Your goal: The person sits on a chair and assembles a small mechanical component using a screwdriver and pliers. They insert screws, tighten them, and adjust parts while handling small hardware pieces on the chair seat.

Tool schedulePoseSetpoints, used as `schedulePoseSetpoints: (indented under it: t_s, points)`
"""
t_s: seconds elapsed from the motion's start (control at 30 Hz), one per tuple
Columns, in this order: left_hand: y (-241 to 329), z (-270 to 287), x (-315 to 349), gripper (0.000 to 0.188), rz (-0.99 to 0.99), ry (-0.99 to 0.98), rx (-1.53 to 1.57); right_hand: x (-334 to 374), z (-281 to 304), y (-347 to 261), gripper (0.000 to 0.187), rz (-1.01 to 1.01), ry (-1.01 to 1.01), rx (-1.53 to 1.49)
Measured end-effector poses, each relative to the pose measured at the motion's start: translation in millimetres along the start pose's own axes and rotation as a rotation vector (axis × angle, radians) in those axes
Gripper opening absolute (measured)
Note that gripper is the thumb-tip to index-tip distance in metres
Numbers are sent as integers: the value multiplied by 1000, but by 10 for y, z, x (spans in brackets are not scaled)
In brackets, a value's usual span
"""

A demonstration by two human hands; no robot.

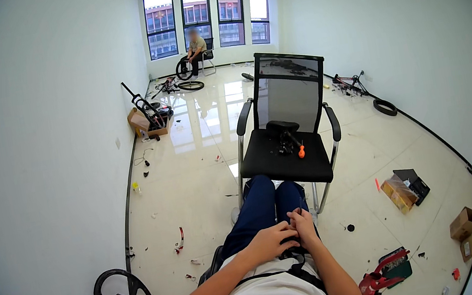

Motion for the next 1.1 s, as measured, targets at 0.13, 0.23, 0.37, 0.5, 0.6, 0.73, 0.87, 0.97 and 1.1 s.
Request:
schedulePoseSetpoints:
  t_s: [0.13,0.23,0.37,0.5,0.6,0.73,0.87,0.97,1.1]
  points:
    - [-42,23,18,31,270,-24,317,38,-15,-48,22,-41,13,-40]
    - [12,-41,37,34,308,-41,357,53,136,-70,28,-64,22,-110]
    - [96,-40,-40,37,8,82,102,-19,216,-61,24,-53,22,-211]
    - [184,-39,1,25,82,48,63,79,234,-70,22,-134,-30,-242]
    - [62,0,7,20,49,112,5,127,171,-183,24,-128,50,-212]
    - [-289,-72,73,25,268,190,279,42,243,-179,28,-149,14,-330]
    - [-510,-177,166,22,461,206,618,76,291,-164,22,-194,-41,-276]
    - [-469,-192,117,26,400,251,820,236,261,-193,14,-220,-111,-139]
    - [-231,-36,-5,26,275,303,806,382,143,-311,15,-169,-200,-33]
Point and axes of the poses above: each hand's wrist, its own x-axis away from the middle knuckle, its own z-axis out of the back of the hand, y = z × x, the point moved 2 cm from there along -x, towards the middle knuckle, and after that the axes turned 5 degrees about y, right-handed, at the moved point
